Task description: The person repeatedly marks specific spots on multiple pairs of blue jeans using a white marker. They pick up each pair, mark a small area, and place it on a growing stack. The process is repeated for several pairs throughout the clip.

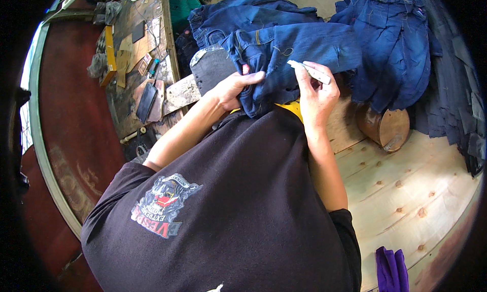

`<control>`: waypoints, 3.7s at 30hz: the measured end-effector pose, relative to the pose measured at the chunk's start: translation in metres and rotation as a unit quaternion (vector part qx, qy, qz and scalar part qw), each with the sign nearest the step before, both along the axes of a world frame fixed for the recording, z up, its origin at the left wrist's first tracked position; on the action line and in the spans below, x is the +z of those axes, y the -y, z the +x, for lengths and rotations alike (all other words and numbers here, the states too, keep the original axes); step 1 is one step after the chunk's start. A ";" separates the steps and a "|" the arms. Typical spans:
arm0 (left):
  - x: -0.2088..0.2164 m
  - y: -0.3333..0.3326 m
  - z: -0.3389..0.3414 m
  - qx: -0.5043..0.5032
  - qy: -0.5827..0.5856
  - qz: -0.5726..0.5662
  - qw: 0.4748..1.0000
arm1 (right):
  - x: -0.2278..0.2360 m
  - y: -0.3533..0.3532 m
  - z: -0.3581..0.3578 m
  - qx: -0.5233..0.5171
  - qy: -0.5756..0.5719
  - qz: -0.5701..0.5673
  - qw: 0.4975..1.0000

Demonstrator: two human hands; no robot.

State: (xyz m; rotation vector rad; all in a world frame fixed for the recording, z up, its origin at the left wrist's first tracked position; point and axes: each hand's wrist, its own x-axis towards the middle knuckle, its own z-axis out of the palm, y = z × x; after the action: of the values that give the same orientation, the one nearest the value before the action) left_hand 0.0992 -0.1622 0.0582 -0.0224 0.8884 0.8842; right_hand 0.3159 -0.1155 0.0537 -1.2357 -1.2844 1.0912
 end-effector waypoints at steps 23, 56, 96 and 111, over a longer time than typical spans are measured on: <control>-0.010 0.012 -0.009 0.068 -0.005 0.042 0.997 | 0.001 -0.001 -0.011 0.065 -0.016 -0.009 0.998; 0.033 -0.380 0.270 0.110 -0.514 0.424 0.738 | 0.077 -0.506 0.621 -0.426 0.506 0.236 0.712; -0.083 -0.139 -0.001 -0.162 -0.883 -0.028 0.439 | -0.185 -0.615 0.308 -0.145 0.463 -0.048 0.873; -0.135 -0.487 0.159 -0.224 -0.709 0.158 0.649 | -0.144 -0.514 0.423 -0.160 0.289 0.088 0.940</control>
State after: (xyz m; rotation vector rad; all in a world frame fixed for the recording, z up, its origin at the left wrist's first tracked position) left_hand 0.2580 0.3245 -0.0763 1.3305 2.0488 0.4205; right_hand 0.7391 0.3981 -0.0902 -1.6217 -1.4989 0.3718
